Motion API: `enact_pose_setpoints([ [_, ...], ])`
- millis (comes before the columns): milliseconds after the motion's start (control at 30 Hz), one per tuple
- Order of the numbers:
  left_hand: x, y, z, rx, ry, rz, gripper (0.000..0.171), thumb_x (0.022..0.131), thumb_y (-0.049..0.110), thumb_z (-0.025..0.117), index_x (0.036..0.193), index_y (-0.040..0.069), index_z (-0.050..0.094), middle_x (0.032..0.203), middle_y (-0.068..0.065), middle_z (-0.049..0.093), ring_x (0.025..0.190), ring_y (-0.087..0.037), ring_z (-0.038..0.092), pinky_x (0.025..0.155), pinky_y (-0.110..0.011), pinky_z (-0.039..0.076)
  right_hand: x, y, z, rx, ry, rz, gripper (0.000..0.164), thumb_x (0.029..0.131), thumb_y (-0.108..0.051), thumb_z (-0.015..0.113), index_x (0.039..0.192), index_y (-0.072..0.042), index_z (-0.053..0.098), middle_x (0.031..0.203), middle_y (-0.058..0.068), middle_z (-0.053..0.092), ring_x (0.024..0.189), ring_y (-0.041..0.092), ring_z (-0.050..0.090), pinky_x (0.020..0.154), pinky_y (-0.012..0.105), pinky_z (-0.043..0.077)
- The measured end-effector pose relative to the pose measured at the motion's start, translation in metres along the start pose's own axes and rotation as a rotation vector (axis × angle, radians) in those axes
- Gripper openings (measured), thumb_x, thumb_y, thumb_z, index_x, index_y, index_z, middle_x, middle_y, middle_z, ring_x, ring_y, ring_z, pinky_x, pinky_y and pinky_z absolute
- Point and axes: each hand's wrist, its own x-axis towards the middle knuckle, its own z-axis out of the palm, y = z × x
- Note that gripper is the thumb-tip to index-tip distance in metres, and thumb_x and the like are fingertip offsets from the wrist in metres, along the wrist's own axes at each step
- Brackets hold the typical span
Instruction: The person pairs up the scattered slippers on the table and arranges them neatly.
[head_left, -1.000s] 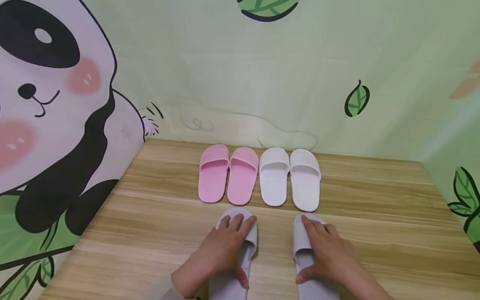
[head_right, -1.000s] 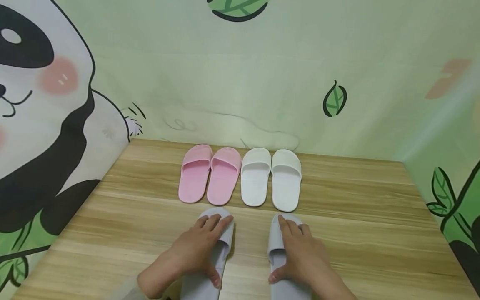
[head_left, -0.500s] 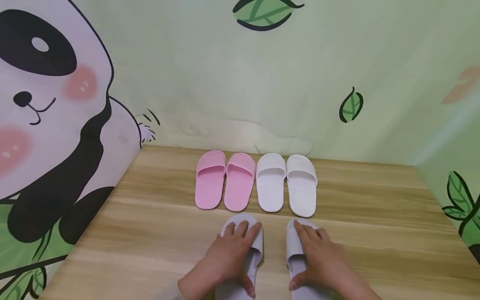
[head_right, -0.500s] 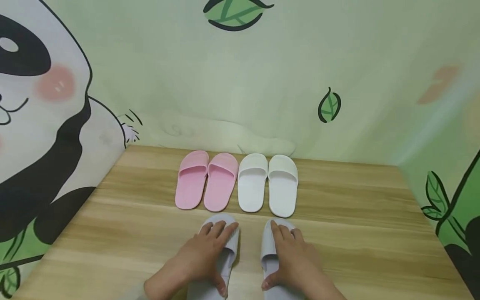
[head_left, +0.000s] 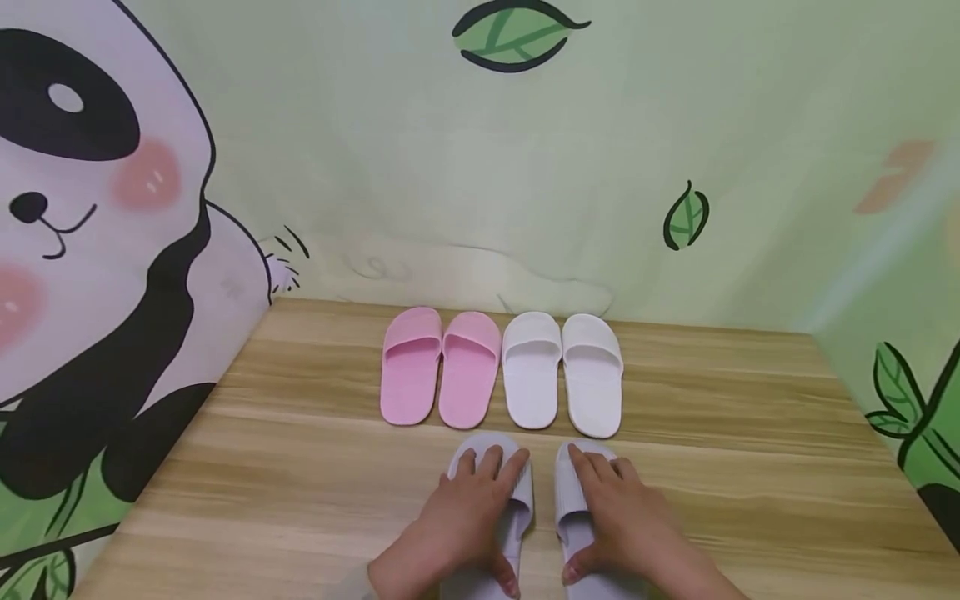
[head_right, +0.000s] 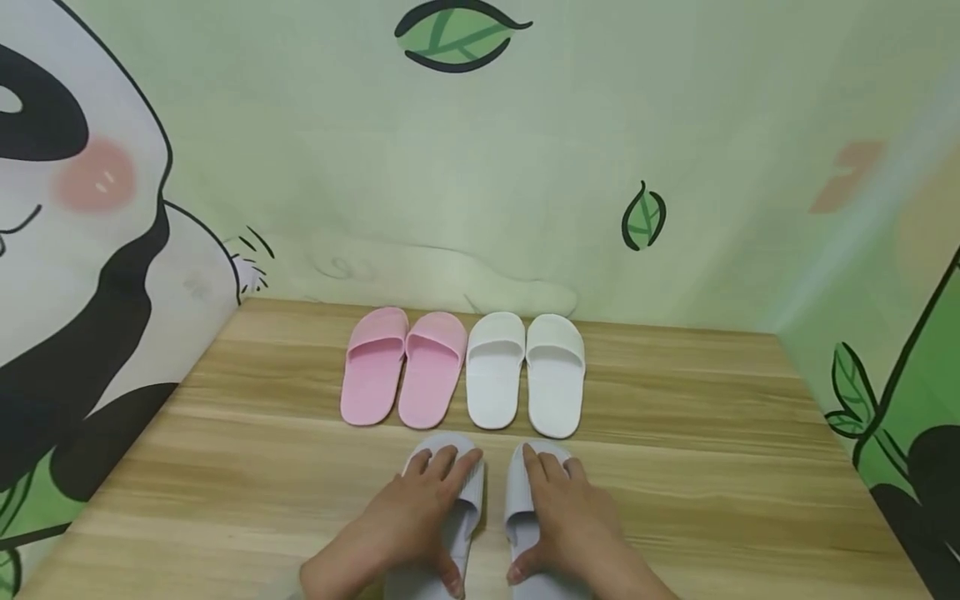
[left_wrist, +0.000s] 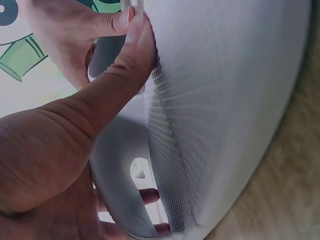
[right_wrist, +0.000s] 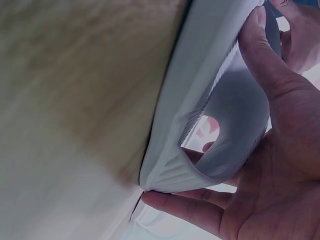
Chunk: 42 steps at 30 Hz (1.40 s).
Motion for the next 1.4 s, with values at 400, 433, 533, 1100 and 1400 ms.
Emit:
enact_pose_setpoints([
  [400, 0.005, 0.009, 0.001, 0.05, 0.015, 0.02, 0.151, 0.031, 0.065, 0.099, 0.16, 0.02, 0.034, 0.152, -0.011, 0.046, 0.137, -0.047, 0.047, 0.091, -0.066, 0.056, 0.003, -0.005, 0.002, -0.034, 0.033, -0.035, 0.15, 0.033, -0.068, 0.096, 0.157, -0.006, 0.04, 0.147, 0.01, 0.057, 0.126, 0.035, 0.054, 0.073, 0.053, 0.058],
  [433, 0.006, 0.009, 0.001, 0.051, 0.012, 0.022, 0.151, 0.031, 0.065, 0.099, 0.16, 0.02, 0.034, 0.152, -0.011, 0.046, 0.136, -0.047, 0.047, 0.091, -0.066, 0.056, 0.003, -0.005, 0.002, -0.035, 0.034, -0.036, 0.15, 0.033, -0.068, 0.097, 0.157, -0.006, 0.04, 0.147, 0.01, 0.057, 0.125, 0.035, 0.054, 0.073, 0.053, 0.058],
  [533, 0.006, 0.01, 0.002, 0.055, 0.01, 0.028, 0.15, 0.032, 0.066, 0.099, 0.16, 0.02, 0.034, 0.15, -0.011, 0.047, 0.135, -0.046, 0.048, 0.09, -0.065, 0.056, 0.004, -0.007, 0.002, -0.034, 0.03, -0.037, 0.15, 0.033, -0.068, 0.096, 0.157, -0.005, 0.04, 0.147, 0.011, 0.057, 0.125, 0.035, 0.054, 0.073, 0.052, 0.058],
  [1100, 0.005, 0.013, -0.006, 0.082, -0.085, 0.022, 0.148, 0.041, 0.069, 0.097, 0.163, 0.021, 0.027, 0.16, -0.013, 0.04, 0.142, -0.049, 0.043, 0.097, -0.067, 0.054, 0.007, -0.012, -0.002, -0.044, 0.019, -0.057, 0.146, 0.035, -0.067, 0.097, 0.156, -0.006, 0.042, 0.149, 0.011, 0.056, 0.122, 0.035, 0.054, 0.072, 0.051, 0.058],
  [1400, 0.007, 0.008, -0.005, 0.093, -0.079, 0.047, 0.148, 0.043, 0.072, 0.094, 0.164, 0.024, 0.025, 0.161, -0.011, 0.038, 0.141, -0.042, 0.044, 0.093, -0.061, 0.057, 0.006, -0.011, -0.004, -0.032, -0.008, -0.063, 0.148, 0.04, -0.068, 0.096, 0.159, -0.005, 0.036, 0.151, 0.012, 0.053, 0.126, 0.036, 0.052, 0.075, 0.051, 0.058],
])
